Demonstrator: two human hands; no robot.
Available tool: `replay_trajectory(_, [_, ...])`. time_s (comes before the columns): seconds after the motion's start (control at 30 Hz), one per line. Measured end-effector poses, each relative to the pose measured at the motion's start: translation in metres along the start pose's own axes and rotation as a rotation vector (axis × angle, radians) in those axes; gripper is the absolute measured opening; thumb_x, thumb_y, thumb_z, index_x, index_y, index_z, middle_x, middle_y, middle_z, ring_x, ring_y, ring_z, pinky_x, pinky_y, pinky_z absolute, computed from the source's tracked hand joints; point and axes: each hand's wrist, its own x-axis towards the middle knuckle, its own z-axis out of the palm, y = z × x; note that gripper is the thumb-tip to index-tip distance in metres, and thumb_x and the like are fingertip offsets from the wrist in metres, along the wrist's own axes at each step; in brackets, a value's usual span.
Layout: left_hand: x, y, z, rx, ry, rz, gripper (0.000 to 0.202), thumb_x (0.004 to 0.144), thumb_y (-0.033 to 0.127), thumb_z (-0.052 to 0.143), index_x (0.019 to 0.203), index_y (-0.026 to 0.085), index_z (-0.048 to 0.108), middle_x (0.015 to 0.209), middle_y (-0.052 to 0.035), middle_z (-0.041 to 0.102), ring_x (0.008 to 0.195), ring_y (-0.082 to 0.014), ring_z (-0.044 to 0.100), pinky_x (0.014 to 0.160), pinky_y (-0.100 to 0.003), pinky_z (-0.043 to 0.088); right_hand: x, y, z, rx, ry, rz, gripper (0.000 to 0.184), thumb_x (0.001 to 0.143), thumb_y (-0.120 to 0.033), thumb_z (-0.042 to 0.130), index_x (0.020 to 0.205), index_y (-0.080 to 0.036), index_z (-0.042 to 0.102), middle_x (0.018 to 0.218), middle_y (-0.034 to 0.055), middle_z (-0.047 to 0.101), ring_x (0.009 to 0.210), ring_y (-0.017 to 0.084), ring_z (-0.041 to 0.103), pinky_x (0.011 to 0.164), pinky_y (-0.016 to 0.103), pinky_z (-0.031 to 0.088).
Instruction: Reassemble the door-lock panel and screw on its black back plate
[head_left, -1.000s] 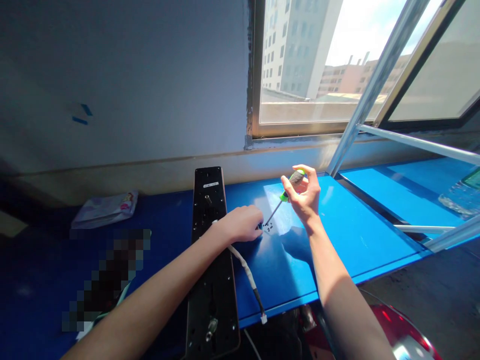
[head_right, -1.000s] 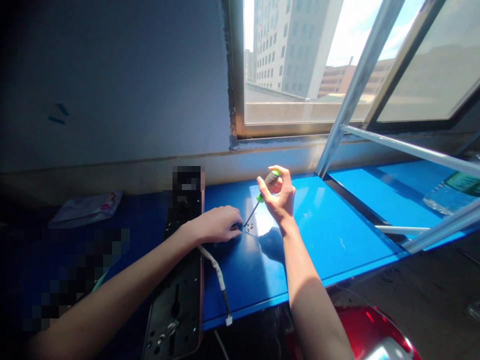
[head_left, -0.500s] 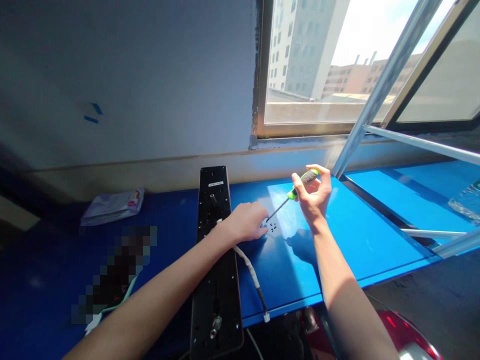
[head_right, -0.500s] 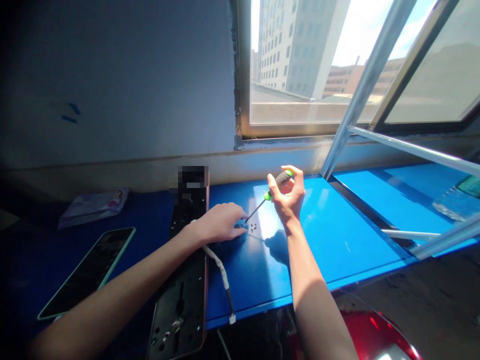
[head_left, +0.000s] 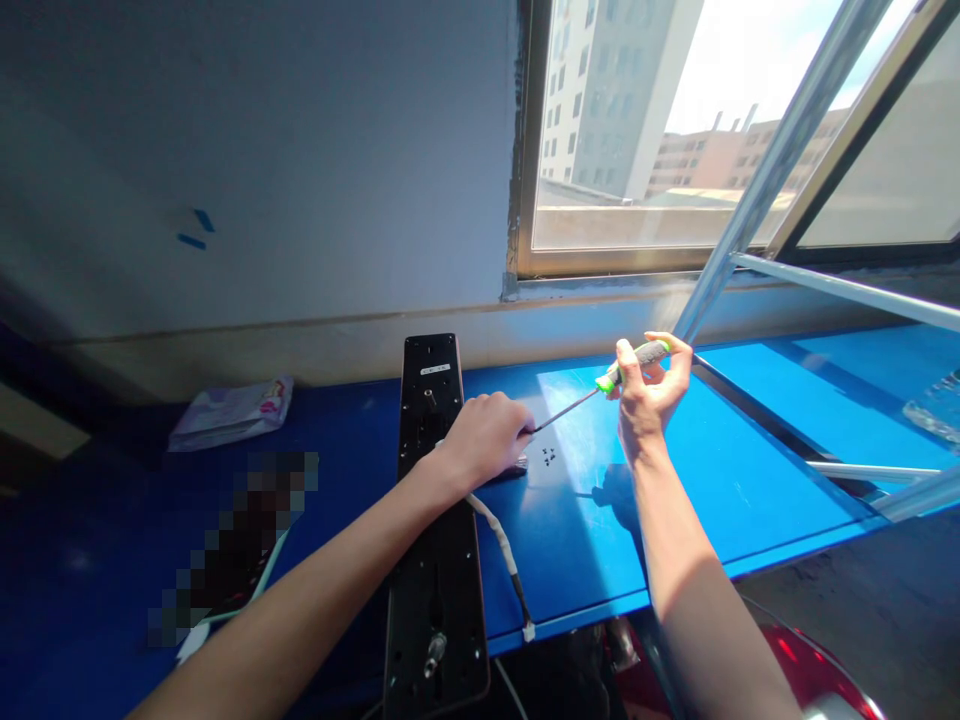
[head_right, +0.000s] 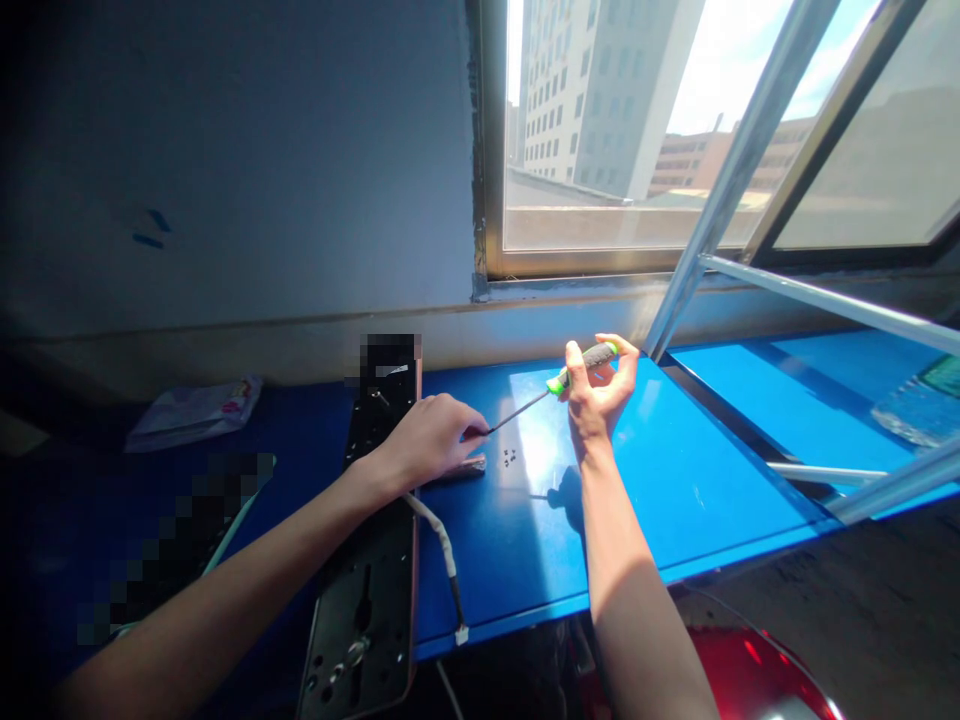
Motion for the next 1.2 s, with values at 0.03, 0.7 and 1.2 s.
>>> replay_trajectory(0.03, [-0.001,-0.001,0.000,-0.035,0.019,-0.002,0.017,0.093,0.021,0.071,0.099,0.023,0.086,0.093,-0.0078,0.084,0.089,-0.0257,0.078,0.086,-0.034,0.058,0.001,0.002,-0.001,0.008,0.008,0.012,0.028,0.100,-0.033,0.071,0.121,-0.016,0.064,0.088,-0.0022,0.067,0.060,0.008,0.061,0.052,0.021,0.054])
replay_trajectory(0.7, [-0.030,-0.016,0.000,-0.572,0.395,-0.069,0.006,0.085,0.018,0.084,0.089,0.020,0.087,0.086,-0.0030,0.085,0.079,-0.0208,0.080,0.075,-0.028,0.061,0.000,0.002,0.000,0.211,-0.137,0.126,0.021,0.098,-0.029,0.074,0.112,-0.017,0.063,0.078,-0.0058,0.064,0.056,0.007,0.058,0.050,0.019,0.051])
replay_trajectory(1.2, [-0.052,-0.037,0.006,-0.384,0.607,0.171,0.014,0.089,0.015,0.080,0.101,0.019,0.085,0.096,-0.0043,0.086,0.081,-0.0210,0.081,0.076,-0.028,0.062,-0.010,-0.006,0.003,0.270,-0.447,0.153,0.025,0.091,-0.031,0.081,0.104,-0.023,0.060,0.076,-0.0063,0.065,0.061,0.010,0.062,0.054,0.021,0.051])
